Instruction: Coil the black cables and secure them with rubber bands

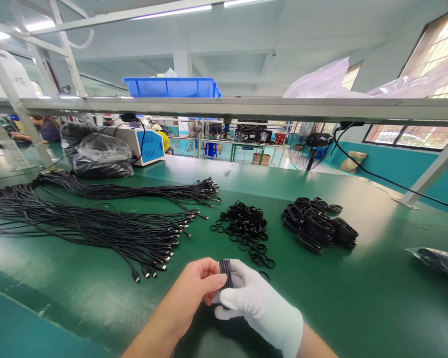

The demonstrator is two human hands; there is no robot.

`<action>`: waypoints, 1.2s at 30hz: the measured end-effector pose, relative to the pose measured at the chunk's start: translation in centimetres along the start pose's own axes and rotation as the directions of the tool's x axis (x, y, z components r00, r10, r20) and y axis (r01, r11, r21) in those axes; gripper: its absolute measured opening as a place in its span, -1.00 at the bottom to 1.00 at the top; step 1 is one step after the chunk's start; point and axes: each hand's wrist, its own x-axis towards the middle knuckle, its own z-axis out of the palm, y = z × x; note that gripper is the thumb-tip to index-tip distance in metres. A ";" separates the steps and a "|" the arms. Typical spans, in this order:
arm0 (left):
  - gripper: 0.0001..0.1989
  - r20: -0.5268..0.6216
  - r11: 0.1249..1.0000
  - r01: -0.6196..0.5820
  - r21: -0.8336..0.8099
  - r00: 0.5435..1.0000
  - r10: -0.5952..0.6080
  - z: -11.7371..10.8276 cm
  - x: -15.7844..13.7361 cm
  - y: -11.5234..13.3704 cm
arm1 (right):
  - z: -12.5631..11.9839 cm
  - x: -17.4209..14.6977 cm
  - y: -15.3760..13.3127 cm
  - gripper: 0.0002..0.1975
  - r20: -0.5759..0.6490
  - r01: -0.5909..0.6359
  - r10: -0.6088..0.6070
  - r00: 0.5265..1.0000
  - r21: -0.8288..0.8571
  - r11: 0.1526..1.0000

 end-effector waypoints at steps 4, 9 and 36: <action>-0.80 -0.074 0.986 -0.008 0.164 0.997 0.020 0.0 -0.1 0.1 | -0.2 -0.1 -0.2 -0.49 0.051 -0.014 0.009 0.999 0.087 0.996; -0.78 -0.227 0.752 -0.249 0.611 0.855 0.467 0.2 -0.6 -0.6 | -0.2 -0.3 -0.1 -0.44 0.030 -0.045 0.044 0.999 0.056 0.997; -0.78 -0.270 0.687 -0.189 0.701 0.822 0.502 -0.1 1.6 -0.6 | 0.0 -0.1 -0.1 -0.49 0.018 -0.006 0.004 1.000 0.105 0.994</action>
